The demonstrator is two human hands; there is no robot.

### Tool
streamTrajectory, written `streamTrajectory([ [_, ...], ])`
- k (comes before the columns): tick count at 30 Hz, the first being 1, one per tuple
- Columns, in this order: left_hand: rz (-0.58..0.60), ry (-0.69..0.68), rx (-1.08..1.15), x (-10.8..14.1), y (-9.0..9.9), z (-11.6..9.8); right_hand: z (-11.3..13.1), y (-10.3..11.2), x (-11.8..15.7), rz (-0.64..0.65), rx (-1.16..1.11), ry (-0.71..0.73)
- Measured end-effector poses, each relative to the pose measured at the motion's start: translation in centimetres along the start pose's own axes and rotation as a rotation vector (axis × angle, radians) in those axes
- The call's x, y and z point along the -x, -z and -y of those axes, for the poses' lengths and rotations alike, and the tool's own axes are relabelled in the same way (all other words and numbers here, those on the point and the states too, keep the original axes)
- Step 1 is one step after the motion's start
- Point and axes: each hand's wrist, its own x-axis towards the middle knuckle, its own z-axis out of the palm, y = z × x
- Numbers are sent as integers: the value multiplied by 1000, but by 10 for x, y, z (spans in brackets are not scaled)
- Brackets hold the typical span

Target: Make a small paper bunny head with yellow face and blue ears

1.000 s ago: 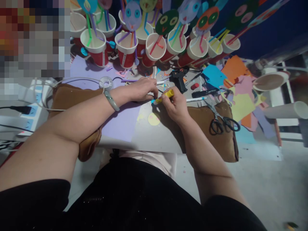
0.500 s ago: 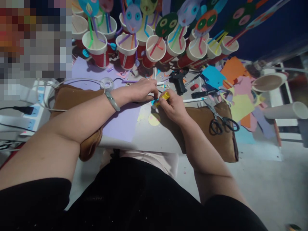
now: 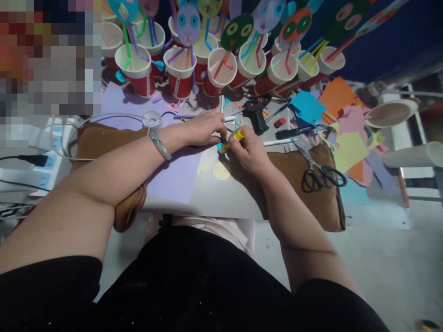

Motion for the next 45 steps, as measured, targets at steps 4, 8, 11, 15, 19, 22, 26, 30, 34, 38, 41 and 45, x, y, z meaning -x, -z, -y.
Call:
streamTrajectory([
  [4,9,-5,4,1,2,-1,-8,11,-2,-81,2,-25],
  [8,12,-10,12,1,2,0,-11,16,-2,-155,51,-9],
  [11,11,-3,10,0,2,-1,-9,11,-1,-92,77,11],
  [15,24,21,4,0,3,-2,-4,7,-1,3,109,8],
  [19,21,-7,19,1,3,-1,-4,11,0,-32,121,3],
  [22,12,-20,19,1,2,1,-5,11,1,-74,90,-4],
  [26,13,-16,4,1,2,0,-8,8,1,-11,92,-16],
  [30,28,-1,13,1,3,-2,-7,10,1,-43,101,-38],
  [34,32,32,1,1,3,-3,-1,11,0,-33,86,-40],
  [38,43,33,-10,0,3,-4,2,13,0,14,121,-57],
  [41,28,10,7,1,3,-3,0,13,1,-48,101,-40],
  [45,10,-7,7,1,2,-1,-4,14,1,10,132,-47],
])
